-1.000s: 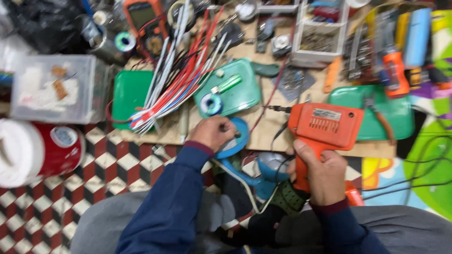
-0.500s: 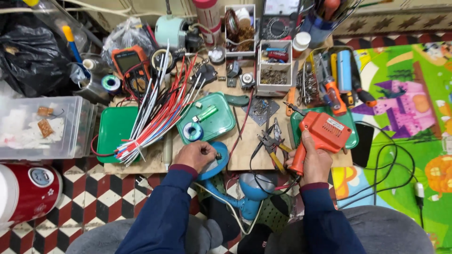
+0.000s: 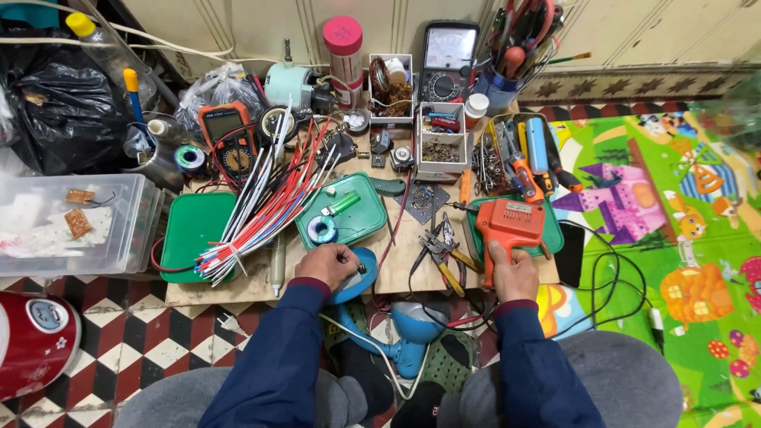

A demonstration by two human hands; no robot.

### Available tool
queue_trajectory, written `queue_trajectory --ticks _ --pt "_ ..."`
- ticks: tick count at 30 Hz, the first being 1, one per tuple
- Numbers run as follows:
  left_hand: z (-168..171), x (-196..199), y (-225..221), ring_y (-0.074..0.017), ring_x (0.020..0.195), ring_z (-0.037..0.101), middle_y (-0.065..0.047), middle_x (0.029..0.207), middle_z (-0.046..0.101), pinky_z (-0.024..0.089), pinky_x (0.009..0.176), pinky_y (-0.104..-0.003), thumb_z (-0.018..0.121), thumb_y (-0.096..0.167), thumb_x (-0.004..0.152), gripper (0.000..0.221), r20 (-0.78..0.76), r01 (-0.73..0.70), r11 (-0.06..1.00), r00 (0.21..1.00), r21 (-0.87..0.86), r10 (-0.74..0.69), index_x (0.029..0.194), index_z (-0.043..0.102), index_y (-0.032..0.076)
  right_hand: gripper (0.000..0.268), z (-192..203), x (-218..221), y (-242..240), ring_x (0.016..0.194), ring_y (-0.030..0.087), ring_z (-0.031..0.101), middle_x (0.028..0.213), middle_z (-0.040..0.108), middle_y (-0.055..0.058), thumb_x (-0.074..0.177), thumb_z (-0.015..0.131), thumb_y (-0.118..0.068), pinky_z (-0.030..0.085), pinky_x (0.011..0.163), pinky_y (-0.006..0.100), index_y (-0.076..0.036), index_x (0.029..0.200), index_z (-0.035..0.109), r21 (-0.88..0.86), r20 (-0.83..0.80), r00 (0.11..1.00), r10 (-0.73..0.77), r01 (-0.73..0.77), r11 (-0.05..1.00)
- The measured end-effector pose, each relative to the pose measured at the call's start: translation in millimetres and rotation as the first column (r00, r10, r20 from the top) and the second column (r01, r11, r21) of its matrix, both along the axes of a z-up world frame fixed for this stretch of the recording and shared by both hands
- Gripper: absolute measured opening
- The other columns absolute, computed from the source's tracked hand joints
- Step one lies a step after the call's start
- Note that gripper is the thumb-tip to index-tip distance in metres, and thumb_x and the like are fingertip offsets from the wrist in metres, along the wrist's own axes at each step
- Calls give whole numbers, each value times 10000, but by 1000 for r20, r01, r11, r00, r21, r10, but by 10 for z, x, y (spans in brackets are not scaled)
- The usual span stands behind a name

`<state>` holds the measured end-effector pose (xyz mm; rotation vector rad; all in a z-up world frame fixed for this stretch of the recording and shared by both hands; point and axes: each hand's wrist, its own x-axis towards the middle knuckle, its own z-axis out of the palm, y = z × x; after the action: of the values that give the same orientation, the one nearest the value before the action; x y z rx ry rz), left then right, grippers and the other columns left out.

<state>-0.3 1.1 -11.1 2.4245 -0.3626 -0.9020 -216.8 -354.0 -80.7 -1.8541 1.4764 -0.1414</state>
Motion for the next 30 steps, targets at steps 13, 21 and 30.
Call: queue_trajectory --ticks 13,21,30 --pt "147 -13 -20 -285 1068 782 33 987 828 616 976 -493 790 340 976 112 -12 5 1000 1000 -25 -5 938 856 257 728 1418 -215 917 1472 465 521 1539 496 255 991 822 -353 422 1244 544 -72 1578 498 -274 358 930 87 15 962" --pt "67 -56 -71 -166 840 745 104 861 816 584 846 -334 800 414 871 168 74 -50 998 996 31 48 913 875 270 490 1317 -235 1398 992 197 733 1178 734 117 965 765 -143 610 907 331 -8 1417 630 -362 493 787 370 -201 910" --pt "15 -43 -68 -139 763 727 83 832 813 594 796 -311 826 351 893 128 76 -61 998 995 -11 62 938 891 251 423 1095 -256 1720 946 154 768 1133 738 62 974 739 -141 630 868 294 -56 1384 676 -117 459 770 442 -441 890"
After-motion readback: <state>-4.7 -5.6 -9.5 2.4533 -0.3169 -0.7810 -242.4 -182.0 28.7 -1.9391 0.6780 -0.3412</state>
